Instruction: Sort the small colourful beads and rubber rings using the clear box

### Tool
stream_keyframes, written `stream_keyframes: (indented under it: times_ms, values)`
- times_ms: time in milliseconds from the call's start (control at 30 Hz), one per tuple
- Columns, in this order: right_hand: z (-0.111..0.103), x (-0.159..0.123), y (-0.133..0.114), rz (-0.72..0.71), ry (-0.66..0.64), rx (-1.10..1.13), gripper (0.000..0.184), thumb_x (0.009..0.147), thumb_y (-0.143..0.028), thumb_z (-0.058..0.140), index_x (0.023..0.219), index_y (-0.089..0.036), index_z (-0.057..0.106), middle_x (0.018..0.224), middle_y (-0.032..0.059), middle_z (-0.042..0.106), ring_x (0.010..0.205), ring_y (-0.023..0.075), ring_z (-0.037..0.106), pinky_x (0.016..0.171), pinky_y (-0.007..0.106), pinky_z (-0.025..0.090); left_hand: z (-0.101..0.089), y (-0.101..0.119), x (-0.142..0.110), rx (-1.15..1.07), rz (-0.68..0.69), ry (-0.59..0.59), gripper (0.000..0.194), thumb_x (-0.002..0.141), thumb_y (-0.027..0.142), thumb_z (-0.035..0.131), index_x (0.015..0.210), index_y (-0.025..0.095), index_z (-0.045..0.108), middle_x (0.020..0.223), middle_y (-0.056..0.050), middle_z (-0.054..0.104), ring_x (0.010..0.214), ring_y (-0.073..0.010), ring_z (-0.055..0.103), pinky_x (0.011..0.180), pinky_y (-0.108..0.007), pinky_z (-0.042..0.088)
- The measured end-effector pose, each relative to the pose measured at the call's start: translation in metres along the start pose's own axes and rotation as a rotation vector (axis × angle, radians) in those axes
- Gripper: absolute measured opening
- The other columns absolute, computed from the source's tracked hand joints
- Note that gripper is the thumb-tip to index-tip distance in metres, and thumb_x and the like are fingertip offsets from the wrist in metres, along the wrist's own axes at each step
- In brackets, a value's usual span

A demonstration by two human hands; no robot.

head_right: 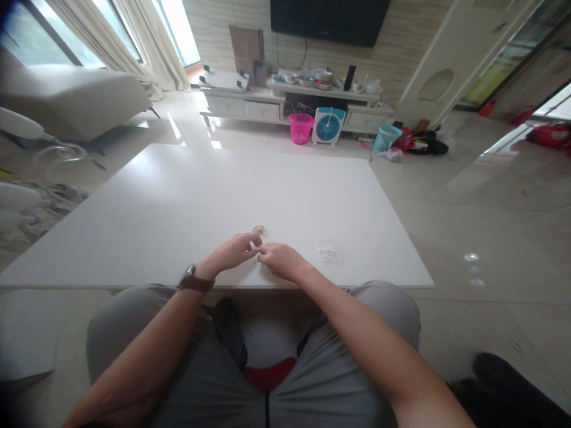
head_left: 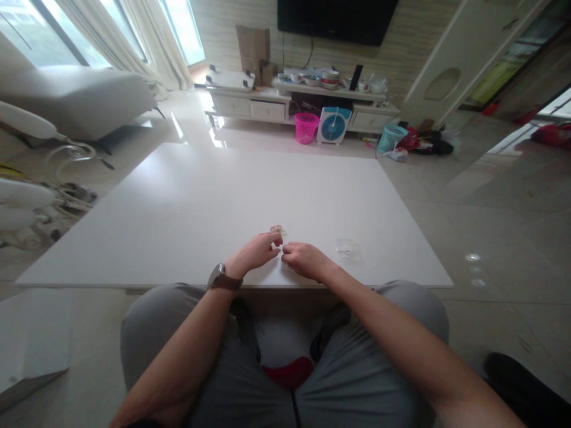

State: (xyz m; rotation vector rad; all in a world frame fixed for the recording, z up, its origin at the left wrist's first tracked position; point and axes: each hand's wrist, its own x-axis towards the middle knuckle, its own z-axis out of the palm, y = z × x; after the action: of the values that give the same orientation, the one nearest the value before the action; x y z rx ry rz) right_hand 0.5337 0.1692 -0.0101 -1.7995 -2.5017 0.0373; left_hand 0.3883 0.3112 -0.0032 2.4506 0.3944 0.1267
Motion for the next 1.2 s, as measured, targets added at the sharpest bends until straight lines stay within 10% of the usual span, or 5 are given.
stream_keyframes:
  times_ms: [1200]
  values:
    - [-0.030,-0.014,0.004,0.249,-0.022,0.091,0.013,0.092,-0.019,0.056,0.088,-0.018,0.068,0.095,0.0060,0.064,0.085,0.0173,0.059,0.070,0.028,0.036,0.016,0.007,0.002,0.147,-0.112,-0.105,0.022,0.083,0.033,0.058,0.068,0.018,0.065,0.065,-0.003,0.067,0.059,-0.0145,0.053,0.058,-0.027,0.034]
